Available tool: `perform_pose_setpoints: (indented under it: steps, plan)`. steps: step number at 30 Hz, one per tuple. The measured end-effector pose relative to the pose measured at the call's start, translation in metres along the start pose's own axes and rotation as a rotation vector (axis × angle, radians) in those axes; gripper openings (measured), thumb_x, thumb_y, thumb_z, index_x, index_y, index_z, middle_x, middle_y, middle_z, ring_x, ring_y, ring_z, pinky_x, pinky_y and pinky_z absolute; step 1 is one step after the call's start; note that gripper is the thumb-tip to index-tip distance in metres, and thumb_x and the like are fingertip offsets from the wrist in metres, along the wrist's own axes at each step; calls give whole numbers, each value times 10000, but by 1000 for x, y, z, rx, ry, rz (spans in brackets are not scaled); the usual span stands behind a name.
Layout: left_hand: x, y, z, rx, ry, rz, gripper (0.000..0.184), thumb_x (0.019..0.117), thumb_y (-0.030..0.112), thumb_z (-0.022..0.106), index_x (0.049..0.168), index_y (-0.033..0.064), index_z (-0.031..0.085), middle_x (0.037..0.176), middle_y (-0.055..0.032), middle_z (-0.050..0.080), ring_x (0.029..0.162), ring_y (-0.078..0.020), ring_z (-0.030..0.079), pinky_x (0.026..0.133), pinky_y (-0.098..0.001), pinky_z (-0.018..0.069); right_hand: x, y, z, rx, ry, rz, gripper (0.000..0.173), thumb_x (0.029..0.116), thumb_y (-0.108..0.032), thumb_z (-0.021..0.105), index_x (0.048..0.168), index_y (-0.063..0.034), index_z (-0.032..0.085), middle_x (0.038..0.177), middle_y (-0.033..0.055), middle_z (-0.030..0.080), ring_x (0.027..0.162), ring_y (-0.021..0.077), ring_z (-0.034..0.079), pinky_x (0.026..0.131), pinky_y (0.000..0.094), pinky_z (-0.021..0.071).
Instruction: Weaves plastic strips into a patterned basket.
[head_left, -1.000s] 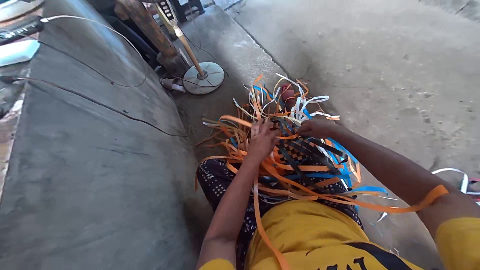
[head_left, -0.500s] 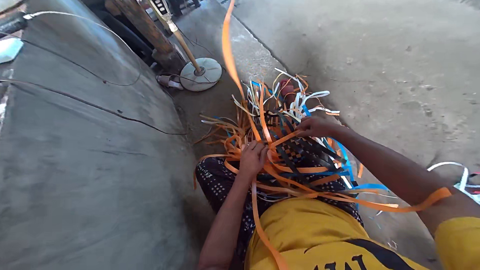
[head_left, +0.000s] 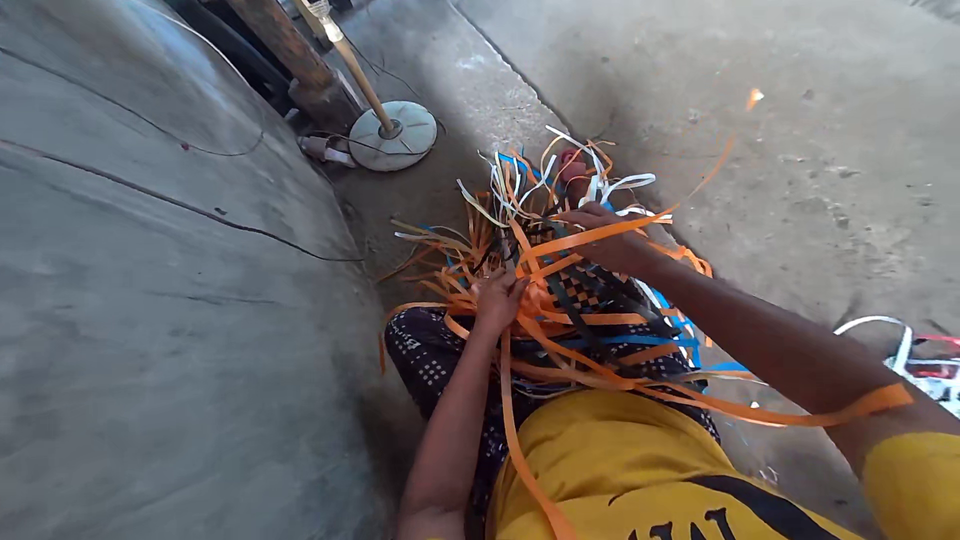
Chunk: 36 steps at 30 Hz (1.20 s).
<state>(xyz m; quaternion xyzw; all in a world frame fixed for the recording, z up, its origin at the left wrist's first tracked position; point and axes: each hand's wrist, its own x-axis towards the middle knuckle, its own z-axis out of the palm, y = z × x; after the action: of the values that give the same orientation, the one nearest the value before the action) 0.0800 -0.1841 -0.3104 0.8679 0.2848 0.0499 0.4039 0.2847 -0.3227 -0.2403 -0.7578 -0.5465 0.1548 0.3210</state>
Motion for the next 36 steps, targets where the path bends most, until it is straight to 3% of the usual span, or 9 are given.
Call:
perform_pose_setpoints:
  steps: [3,5,10,19,24,28,30,32,36]
  plan:
    - [-8,16,7,-31,6,209,234,1015,151,616,1019,-34,759,1052,-191,716,1049,-338,669,1005,-545,486,-1,-23,34,180,-56,-55,265,942,-84,717,1203,-35,713,1077,171,711,968,305,689,862,493,581]
    - [-14,23,1,-42,-68,252,215,1001,66,592,1102,-47,744,1186,-219,709,1144,-359,662,1053,-543,473,-13,-31,53,221,-26,-90,126,951,-28,669,1034,19,752,993,193,715,892,310,694,824,468,585]
    - [-14,17,-20,29,-272,162,279,1005,-33,503,1210,-53,691,1208,-241,661,1127,-353,650,1019,-502,505,-79,-50,72,164,-75,-149,325,984,-2,526,1254,-36,705,1338,214,624,1244,352,603,1034,453,524]
    - [-11,9,-19,9,-292,226,286,1050,39,463,1189,-38,701,1140,-200,657,1066,-289,646,984,-438,519,-91,-30,104,-24,154,-357,116,947,9,613,971,-13,724,1161,169,725,1179,400,659,939,482,582]
    - [-16,-1,-20,-126,-298,162,350,1061,144,427,1189,-39,697,1309,-232,610,1259,-303,563,1083,-460,440,-98,-18,111,126,128,-324,130,969,-63,617,983,-13,736,1204,153,731,1213,382,642,1012,470,536]
    - [-18,-7,-9,-191,-174,299,265,1030,135,545,995,-46,735,1030,-167,677,1034,-228,630,948,-384,513,-100,-57,79,728,16,187,420,1092,-191,378,1214,77,679,1222,128,710,1157,154,656,1007,329,530]
    - [-19,-9,-3,-199,-136,348,257,1023,135,558,959,-36,740,940,-129,670,919,-176,630,876,-341,525,-101,-66,68,992,32,435,508,1117,-248,262,1300,61,622,1246,124,702,1114,149,686,982,352,563]
    - [-19,-8,1,-199,-126,371,256,1020,143,571,943,-33,741,894,-116,668,872,-157,622,844,-320,518,-105,-61,71,1087,-24,674,454,1124,-264,330,1334,25,610,1257,113,677,1097,158,672,950,361,568]
    - [-23,-2,3,-179,-139,393,233,1010,138,599,986,-29,759,938,-140,715,931,-201,669,903,-355,534,-92,-67,69,1105,-126,857,177,1060,-156,523,1128,-15,605,881,23,637,756,98,620,703,288,539]
